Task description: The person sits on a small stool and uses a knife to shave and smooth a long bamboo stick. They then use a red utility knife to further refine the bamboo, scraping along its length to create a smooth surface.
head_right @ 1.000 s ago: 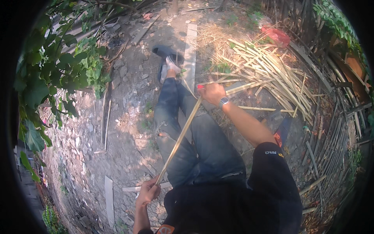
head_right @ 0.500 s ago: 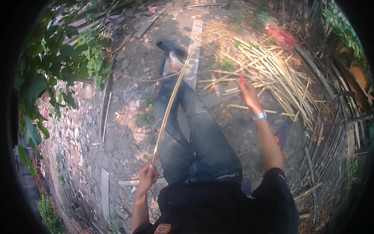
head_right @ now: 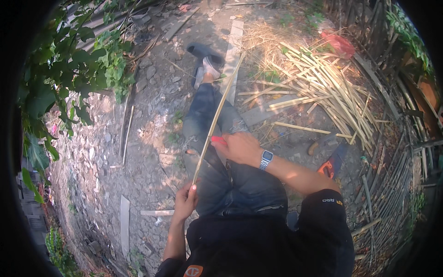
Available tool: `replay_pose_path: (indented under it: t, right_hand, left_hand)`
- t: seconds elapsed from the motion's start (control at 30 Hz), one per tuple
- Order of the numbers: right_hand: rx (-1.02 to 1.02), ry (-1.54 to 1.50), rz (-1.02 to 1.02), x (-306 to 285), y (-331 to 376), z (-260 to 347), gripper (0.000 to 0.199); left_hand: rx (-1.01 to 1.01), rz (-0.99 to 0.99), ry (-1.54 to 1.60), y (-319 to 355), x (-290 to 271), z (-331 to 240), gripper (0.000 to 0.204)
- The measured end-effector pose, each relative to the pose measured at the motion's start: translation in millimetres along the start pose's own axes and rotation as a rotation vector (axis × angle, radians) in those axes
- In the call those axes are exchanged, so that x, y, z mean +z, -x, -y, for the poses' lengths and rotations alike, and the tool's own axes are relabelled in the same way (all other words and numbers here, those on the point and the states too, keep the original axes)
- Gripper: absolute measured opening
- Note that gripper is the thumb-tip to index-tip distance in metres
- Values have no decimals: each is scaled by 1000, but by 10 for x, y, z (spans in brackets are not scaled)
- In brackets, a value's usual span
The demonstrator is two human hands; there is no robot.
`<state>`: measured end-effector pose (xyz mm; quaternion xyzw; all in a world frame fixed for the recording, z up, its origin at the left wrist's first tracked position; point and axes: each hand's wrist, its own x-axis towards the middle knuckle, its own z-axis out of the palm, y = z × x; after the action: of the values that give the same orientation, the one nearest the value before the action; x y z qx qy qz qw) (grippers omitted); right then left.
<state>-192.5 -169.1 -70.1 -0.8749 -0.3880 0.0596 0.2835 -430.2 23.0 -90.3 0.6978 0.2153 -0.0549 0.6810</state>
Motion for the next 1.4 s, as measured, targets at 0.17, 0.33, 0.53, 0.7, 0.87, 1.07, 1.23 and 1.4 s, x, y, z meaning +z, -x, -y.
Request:
replay_pose_path:
  t: [0.17,0.33,0.53,0.7,0.87,1.07,1.23,1.4]
  right_hand:
    - [84,119,-125,-228,-344,-548,54]
    - [103,203,-215,-532,-451,-1044,56]
    - [206,434,-129,-584,-558,-1597,60]
    - [859,610,-337,-1524,207,-3798,65]
    - [889,285,-530,-2068,950,-4229,89]
    - [707,-159,-583,-1571,808,-3499,52]
    - [622,-405,-283,-1206,403,-1993,46]
    - [219,-162,-134,-663,296,-766,46]
  left_hand:
    - [6,-14,-67,109,11,-68,40]
    - [76,-7,-141,212,-31,-44,40]
    - [-89,79,-252,508,-184,-59,39]
    - [-251,170,-180,1151,-971,155,36]
    - [-169,-45,-21,945,-962,300,40]
    - [-163,71,221,185,-722,124,40]
    - [-132,67,311,-65,-425,-69,39]
    - [-131,100,461,-252,47,-325,41]
